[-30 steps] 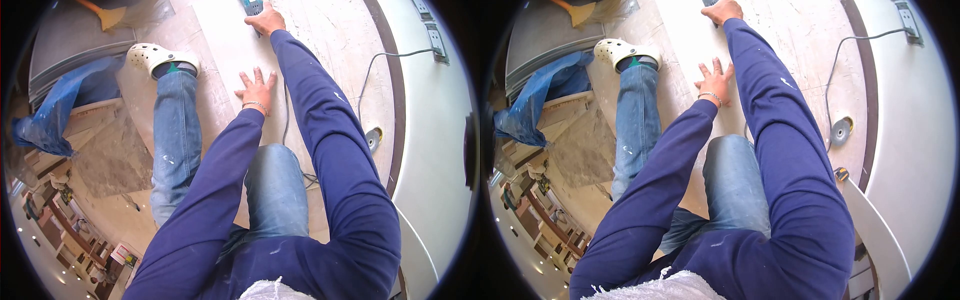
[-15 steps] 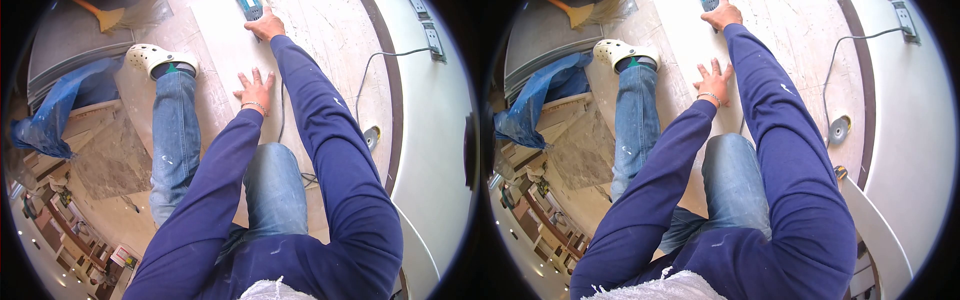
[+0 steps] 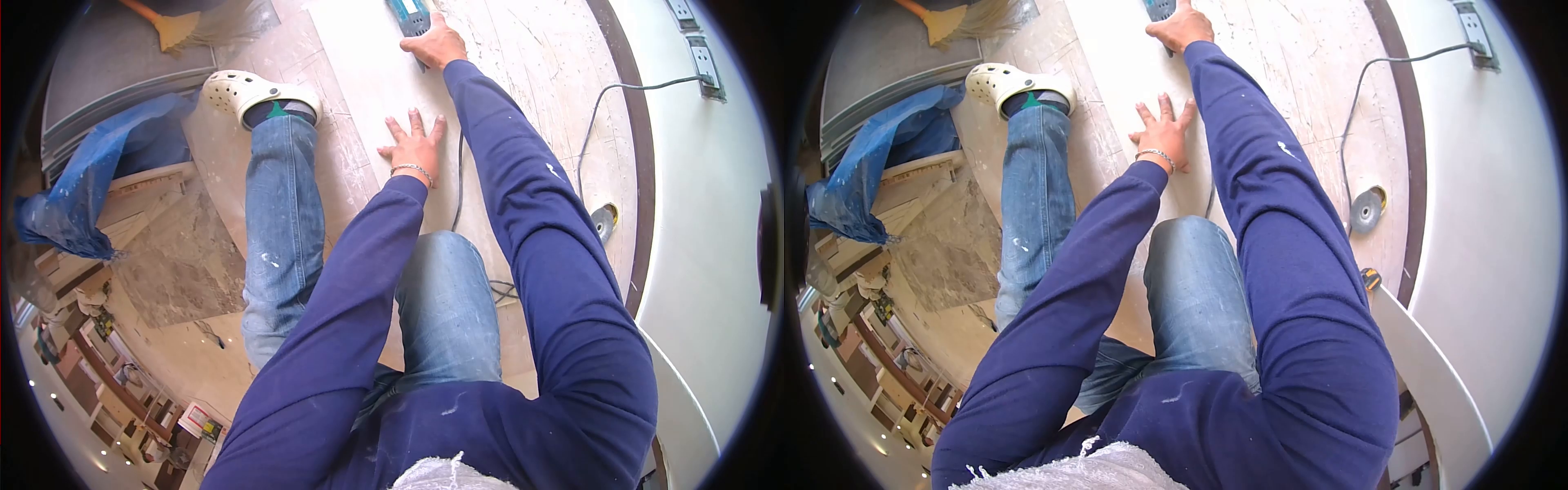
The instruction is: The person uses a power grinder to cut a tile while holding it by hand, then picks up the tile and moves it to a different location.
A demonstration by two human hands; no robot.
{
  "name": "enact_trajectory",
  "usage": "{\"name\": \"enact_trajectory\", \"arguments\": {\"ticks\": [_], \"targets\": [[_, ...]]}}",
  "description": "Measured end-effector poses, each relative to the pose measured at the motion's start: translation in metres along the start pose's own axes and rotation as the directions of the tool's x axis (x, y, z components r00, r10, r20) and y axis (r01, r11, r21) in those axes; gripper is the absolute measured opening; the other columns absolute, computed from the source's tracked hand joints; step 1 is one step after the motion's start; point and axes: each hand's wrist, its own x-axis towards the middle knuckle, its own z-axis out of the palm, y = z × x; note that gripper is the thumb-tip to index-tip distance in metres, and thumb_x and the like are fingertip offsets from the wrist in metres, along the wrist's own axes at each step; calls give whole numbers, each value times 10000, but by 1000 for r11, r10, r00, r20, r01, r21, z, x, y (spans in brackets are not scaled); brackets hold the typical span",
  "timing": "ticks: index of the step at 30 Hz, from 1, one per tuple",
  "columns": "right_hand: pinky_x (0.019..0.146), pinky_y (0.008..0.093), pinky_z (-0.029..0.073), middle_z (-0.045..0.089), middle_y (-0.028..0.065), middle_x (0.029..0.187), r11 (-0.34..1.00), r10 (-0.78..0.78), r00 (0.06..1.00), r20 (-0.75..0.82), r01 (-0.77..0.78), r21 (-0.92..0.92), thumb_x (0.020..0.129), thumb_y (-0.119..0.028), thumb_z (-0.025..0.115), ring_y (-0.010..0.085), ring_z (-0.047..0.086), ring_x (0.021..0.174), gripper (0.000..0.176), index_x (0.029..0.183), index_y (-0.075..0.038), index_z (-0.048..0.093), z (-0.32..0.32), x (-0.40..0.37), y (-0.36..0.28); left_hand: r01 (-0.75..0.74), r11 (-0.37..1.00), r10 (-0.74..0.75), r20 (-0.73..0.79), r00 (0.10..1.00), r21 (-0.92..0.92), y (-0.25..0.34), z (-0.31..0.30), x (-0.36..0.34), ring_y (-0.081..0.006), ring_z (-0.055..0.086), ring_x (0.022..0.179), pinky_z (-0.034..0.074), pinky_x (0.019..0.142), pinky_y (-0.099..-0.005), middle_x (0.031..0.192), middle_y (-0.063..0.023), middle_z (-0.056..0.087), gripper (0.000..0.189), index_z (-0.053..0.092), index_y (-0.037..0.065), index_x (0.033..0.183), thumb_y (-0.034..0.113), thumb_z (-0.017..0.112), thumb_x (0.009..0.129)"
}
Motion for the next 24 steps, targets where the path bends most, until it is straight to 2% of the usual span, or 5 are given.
{"name": "enact_trajectory", "arguments": {"ticks": [14, 17, 22, 24], "targets": [[995, 403, 513, 685, 257, 1171, 999, 36, 999, 19, -35, -20, 651, -433, 709, 374, 674, 1111, 951, 1457, -16, 424, -4, -14, -1, 9, 1000, -9, 18, 1000, -27, 1, -2, -1, -581, 122, 1471, 424, 998, -744, 1683, -150, 95, 1315, 118, 404, 1597, 271, 960, 596], [986, 401, 518, 688, 256, 1163, 1000, -8, 998, -64, 6, -21, 652, -434, 707, 376, 676, 1105, 939, 1443, -11, 429, 1, -9, -1, 17, 999, -17, 13, 1000, -38, 0, -4, 0, -581, 120, 1471, 418, 1002, -747, 1683, -150, 91, 1318, 121, 405, 1595, 258, 962, 592], [969, 407, 528, 690, 264, 1149, 999, 31, 999, 33, -32, 40, 656, -431, 698, 381, 681, 1089, 913, 1417, 3, 442, -8, -6, -9, 4, 999, -4, 18, 1000, -40, 0, -5, -2, -583, 116, 1471, 415, 1005, -749, 1683, -150, 89, 1311, 119, 406, 1593, 262, 960, 597], [970, 408, 527, 690, 265, 1148, 1000, 22, 1000, 12, -22, 16, 656, -431, 697, 382, 681, 1087, 912, 1418, 1, 442, -3, -5, -5, 9, 999, -8, 21, 1000, -42, 1, -6, -3, -583, 115, 1472, 415, 1005, -748, 1683, -151, 89, 1309, 122, 405, 1593, 263, 960, 597]]}}
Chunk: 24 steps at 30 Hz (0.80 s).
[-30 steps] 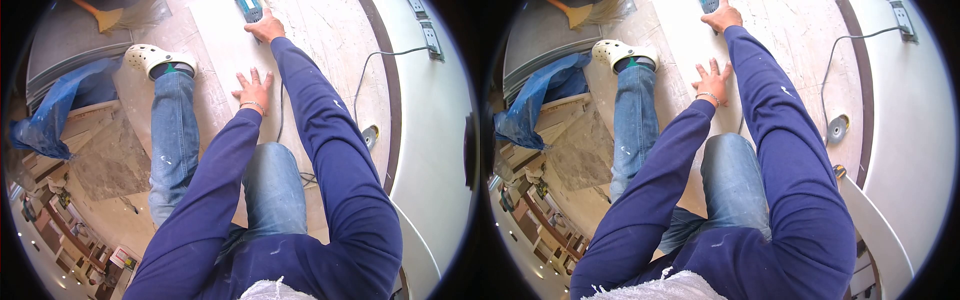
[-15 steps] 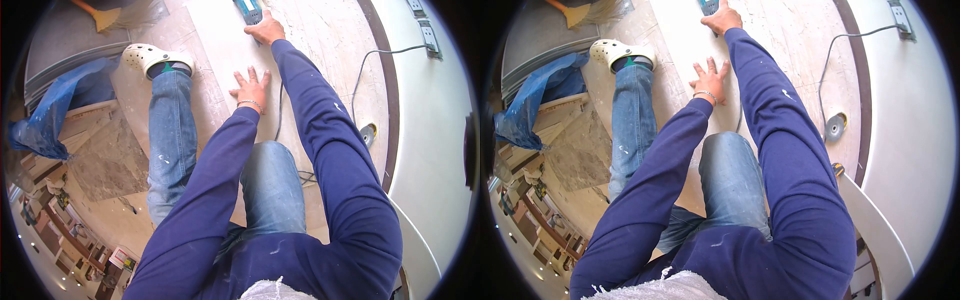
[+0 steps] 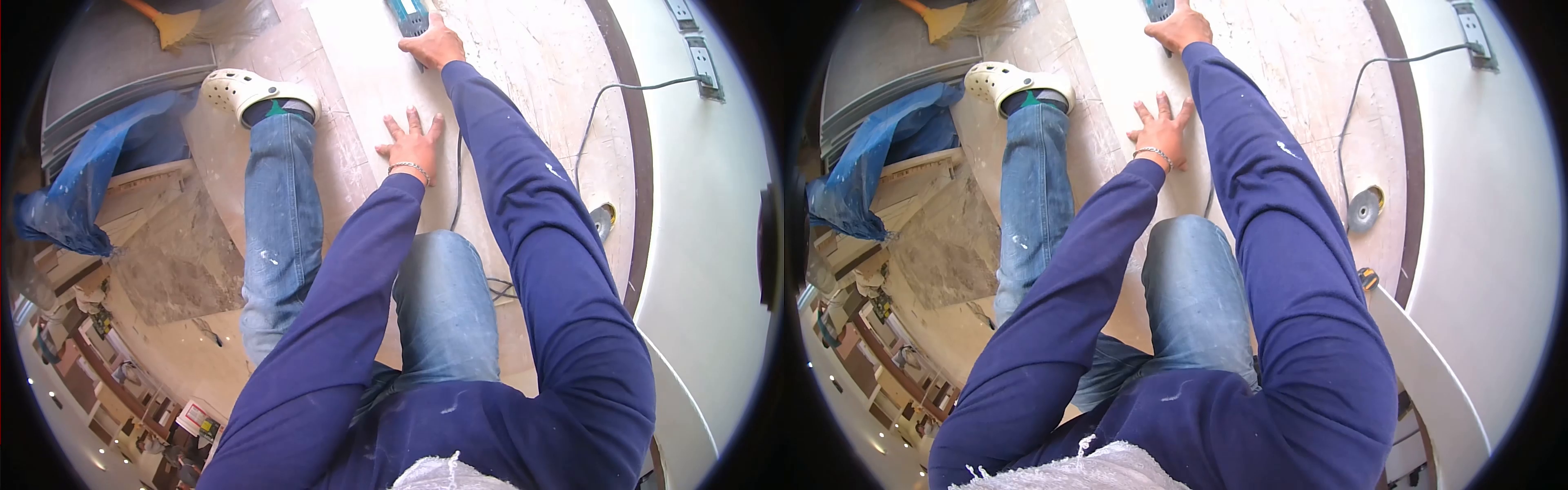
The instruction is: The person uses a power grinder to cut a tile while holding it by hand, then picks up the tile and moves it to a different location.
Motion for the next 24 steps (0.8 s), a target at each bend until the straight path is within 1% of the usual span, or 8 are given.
{"name": "enact_trajectory", "arguments": {"ticks": [2, 4, 8, 12, 15, 17, 23, 24], "targets": [[971, 410, 526, 689, 267, 1147, 1000, -10, 1000, -25, 10, -25, 656, -431, 697, 383, 681, 1085, 911, 1418, 0, 442, 1, -2, 2, 2, 1000, -2, -1, 1000, -2, 0, 0, -1, -582, 114, 1472, 416, 1005, -747, 1683, -151, 89, 1307, 124, 403, 1592, 265, 961, 597], [977, 410, 523, 686, 268, 1154, 1000, -30, 1000, -2, 30, 9, 657, -433, 695, 387, 678, 1089, 928, 1433, -1, 430, 0, -8, 5, 1, 1000, -1, -1, 1000, -2, 0, 2, 0, -579, 115, 1474, 417, 1006, -745, 1684, -149, 91, 1307, 124, 404, 1592, 269, 961, 597], [992, 413, 515, 678, 269, 1177, 1000, -5, 1000, 11, 5, -15, 654, -434, 694, 388, 668, 1111, 968, 1472, -10, 398, -3, -11, 4, 4, 1000, -4, 4, 1000, 6, 0, 0, -1, -576, 115, 1476, 418, 1005, -744, 1684, -146, 90, 1308, 120, 405, 1593, 271, 960, 599], [995, 410, 514, 678, 268, 1179, 1000, 3, 1000, -4, -3, -30, 653, -433, 692, 388, 666, 1117, 969, 1474, -13, 396, -3, -13, 4, 8, 1000, -8, 5, 1000, 13, 0, 0, -1, -572, 114, 1477, 420, 1007, -741, 1686, -142, 86, 1312, 110, 408, 1595, 272, 958, 604], [1001, 407, 511, 678, 269, 1180, 1000, 10, 1000, 7, -10, -16, 656, -427, 691, 390, 664, 1121, 962, 1473, -12, 397, -4, -16, 5, 7, 1000, -7, 4, 1000, 15, 0, 0, -1, -571, 116, 1477, 423, 1009, -736, 1686, -139, 87, 1311, 107, 409, 1595, 274, 957, 606], [1002, 404, 510, 677, 272, 1176, 1000, -13, 1000, 8, 13, 21, 659, -417, 692, 392, 664, 1120, 956, 1471, -8, 398, -5, -18, 7, 9, 1000, -9, 6, 1000, 18, 0, 0, -1, -570, 118, 1477, 424, 1010, -734, 1686, -138, 88, 1311, 106, 410, 1595, 276, 957, 607], [1002, 405, 509, 677, 276, 1174, 1000, 4, 1000, 7, -4, 6, 657, -411, 700, 397, 664, 1116, 965, 1473, -1, 390, -3, -21, 10, 10, 1000, -11, 16, 1000, 21, 0, 1, 1, -570, 120, 1477, 427, 1010, -731, 1686, -137, 89, 1322, 94, 408, 1598, 281, 958, 606], [1002, 405, 509, 677, 276, 1174, 1000, 5, 1000, 7, -5, 6, 657, -411, 700, 397, 664, 1116, 965, 1473, -1, 390, -4, -22, 10, 3, 999, -3, 4, 1000, 33, -1, 3, 1, -578, 125, 1471, 437, 1004, -726, 1680, -150, 97, 1328, 100, 399, 1601, 301, 960, 594]]}}
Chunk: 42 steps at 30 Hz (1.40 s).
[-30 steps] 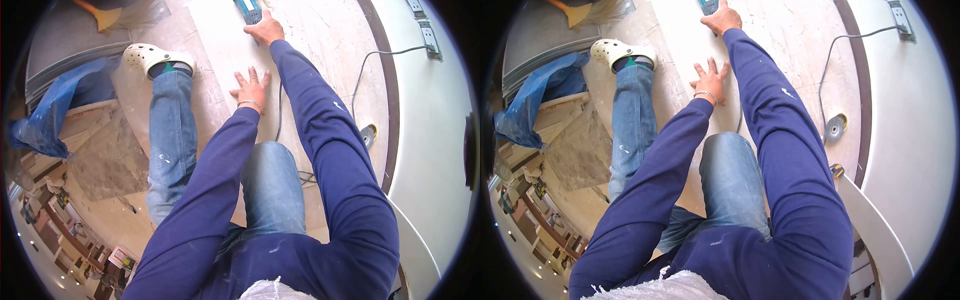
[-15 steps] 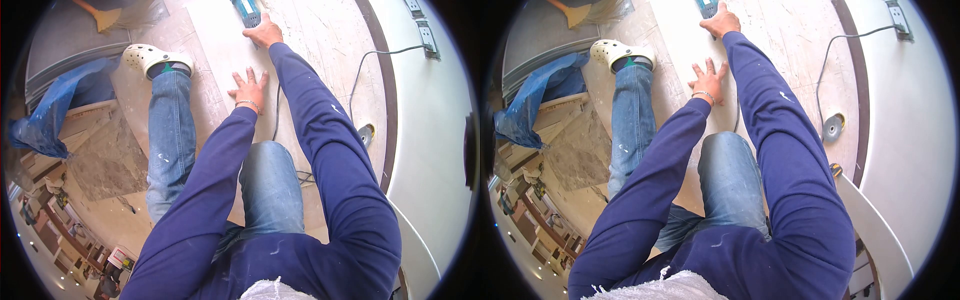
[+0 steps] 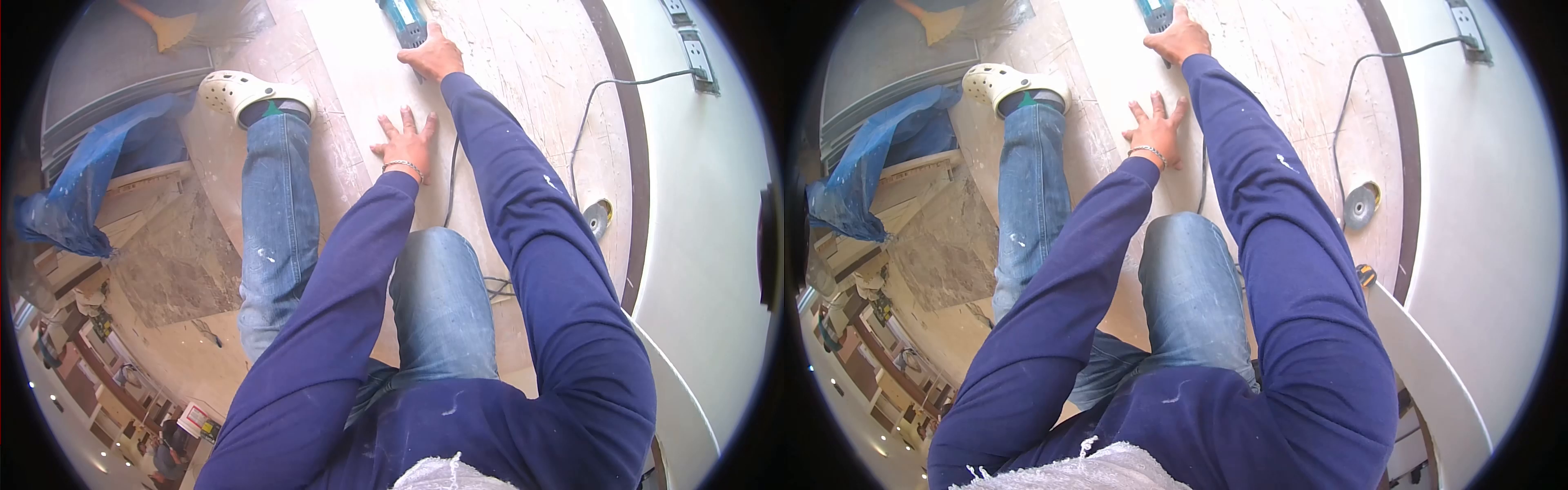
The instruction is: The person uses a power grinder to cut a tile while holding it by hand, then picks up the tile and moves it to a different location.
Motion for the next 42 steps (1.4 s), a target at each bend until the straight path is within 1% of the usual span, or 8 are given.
{"name": "enact_trajectory", "arguments": {"ticks": [1, 17, 19, 22, 25, 28, 41, 42], "targets": [[1002, 406, 509, 676, 276, 1174, 1000, -3, 1000, 2, 3, -3, 658, -413, 700, 398, 664, 1118, 964, 1473, -2, 391, 0, -2, 0, -7, 1000, 7, -12, 1000, 12, -1, 1, 1, -587, 130, 1465, 447, 998, -722, 1675, -163, 106, 1335, 106, 391, 1604, 321, 962, 582], [1004, 408, 507, 676, 281, 1171, 1000, 19, 1000, 4, -19, 21, 650, -413, 705, 402, 661, 1126, 952, 1457, 0, 413, -3, -9, 0, -1, 1000, 1, -15, 1000, -17, 0, -2, -1, -576, 133, 1471, 430, 1014, -726, 1675, -163, 113, 1320, 137, 408, 1595, 293, 964, 573], [1004, 407, 506, 676, 282, 1170, 999, 13, 1000, 6, -13, 31, 648, -413, 706, 403, 660, 1126, 952, 1453, 4, 415, -5, -11, 0, 10, 1000, -10, 12, 1000, -30, 0, -4, -1, -559, 112, 1483, 408, 1021, -739, 1688, -128, 79, 1314, 111, 421, 1594, 282, 962, 601], [1003, 406, 506, 677, 283, 1167, 999, 5, 1000, 14, -5, 36, 646, -412, 709, 404, 660, 1123, 950, 1446, 10, 419, -4, -12, 1, 7, 1000, -7, 8, 1000, -26, 0, -6, -4, -560, 114, 1482, 413, 1019, -736, 1689, -125, 78, 1311, 109, 421, 1594, 285, 960, 605], [998, 407, 508, 678, 285, 1160, 1000, -1, 1000, 8, 1, 25, 645, -411, 710, 405, 661, 1116, 945, 1440, 14, 423, -2, -13, 4, -2, 1000, 2, -20, 1000, -13, -1, -2, -1, -575, 135, 1471, 428, 1015, -726, 1675, -161, 110, 1316, 143, 411, 1593, 305, 966, 571], [993, 408, 511, 678, 287, 1154, 999, 1, 1000, 0, -1, 33, 646, -410, 710, 405, 663, 1111, 945, 1439, 17, 423, -3, -17, 5, 8, 1000, -8, 7, 1000, -12, 0, -5, -2, -565, 121, 1479, 420, 1013, -735, 1687, -132, 87, 1300, 117, 420, 1592, 294, 956, 607], [985, 402, 515, 678, 284, 1155, 1000, 18, 1000, 12, -19, 17, 657, -414, 709, 398, 669, 1103, 948, 1446, 22, 411, -3, -22, 6, 12, 1000, -12, 8, 1000, -15, 0, -7, -2, -561, 116, 1482, 422, 1011, -733, 1689, -132, 79, 1299, 120, 416, 1593, 285, 956, 607], [985, 402, 515, 678, 284, 1155, 1000, 18, 1000, 13, -19, 16, 657, -414, 709, 398, 669, 1103, 948, 1446, 22, 411, -3, -22, 6, 9, 1000, -9, -1, 1000, -11, -1, -5, -1, -566, 125, 1477, 427, 1010, -730, 1684, -141, 91, 1304, 131, 412, 1593, 307, 960, 591]]}}
